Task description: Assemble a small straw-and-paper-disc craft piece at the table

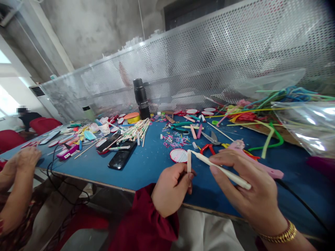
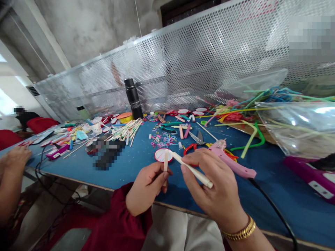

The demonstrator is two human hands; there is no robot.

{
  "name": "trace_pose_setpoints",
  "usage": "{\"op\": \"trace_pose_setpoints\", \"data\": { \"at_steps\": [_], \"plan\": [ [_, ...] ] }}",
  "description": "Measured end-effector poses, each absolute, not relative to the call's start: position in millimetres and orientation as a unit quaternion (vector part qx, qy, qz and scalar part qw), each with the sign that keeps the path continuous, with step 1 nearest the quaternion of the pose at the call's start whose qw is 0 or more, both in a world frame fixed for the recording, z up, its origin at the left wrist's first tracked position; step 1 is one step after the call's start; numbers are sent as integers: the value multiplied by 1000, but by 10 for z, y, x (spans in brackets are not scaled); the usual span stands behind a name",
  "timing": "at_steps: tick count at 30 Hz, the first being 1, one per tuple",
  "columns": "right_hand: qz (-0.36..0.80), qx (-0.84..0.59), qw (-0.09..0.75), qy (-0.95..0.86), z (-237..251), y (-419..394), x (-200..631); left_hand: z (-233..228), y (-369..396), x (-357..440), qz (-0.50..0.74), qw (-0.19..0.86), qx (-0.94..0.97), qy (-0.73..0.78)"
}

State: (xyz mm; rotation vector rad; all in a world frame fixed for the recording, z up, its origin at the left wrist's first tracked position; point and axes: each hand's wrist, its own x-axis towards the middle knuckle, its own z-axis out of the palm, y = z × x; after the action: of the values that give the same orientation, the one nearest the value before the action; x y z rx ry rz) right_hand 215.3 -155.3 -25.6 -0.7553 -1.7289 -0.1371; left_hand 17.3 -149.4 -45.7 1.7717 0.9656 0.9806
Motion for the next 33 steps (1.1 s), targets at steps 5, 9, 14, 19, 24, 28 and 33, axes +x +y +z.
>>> {"op": "trace_pose_setpoints", "data": {
  "at_steps": [5, 9, 14, 19, 24, 28, 33],
  "plan": [
    [-51, -316, 580, -749, -264, -1553, 2156, -454, -1495, 178, 394, 441, 705, 391],
    [-52, -321, 585, -743, -260, -1553, 2150, -449, -1496, 179, 389, 437, 710, 392],
    [-46, -320, 582, -746, -259, -1549, 2148, -452, -1501, 179, 390, 437, 711, 390],
    [-43, -321, 585, -744, -265, -1545, 2159, -449, -1504, 180, 391, 436, 710, 391],
    [-47, -322, 583, -745, -252, -1550, 2155, -442, -1499, 174, 389, 435, 711, 393],
    [-34, -321, 586, -744, -257, -1554, 2154, -443, -1498, 176, 388, 434, 712, 392],
    [-36, -325, 586, -741, -264, -1554, 2155, -434, -1504, 178, 388, 436, 712, 392]
  ]
}}
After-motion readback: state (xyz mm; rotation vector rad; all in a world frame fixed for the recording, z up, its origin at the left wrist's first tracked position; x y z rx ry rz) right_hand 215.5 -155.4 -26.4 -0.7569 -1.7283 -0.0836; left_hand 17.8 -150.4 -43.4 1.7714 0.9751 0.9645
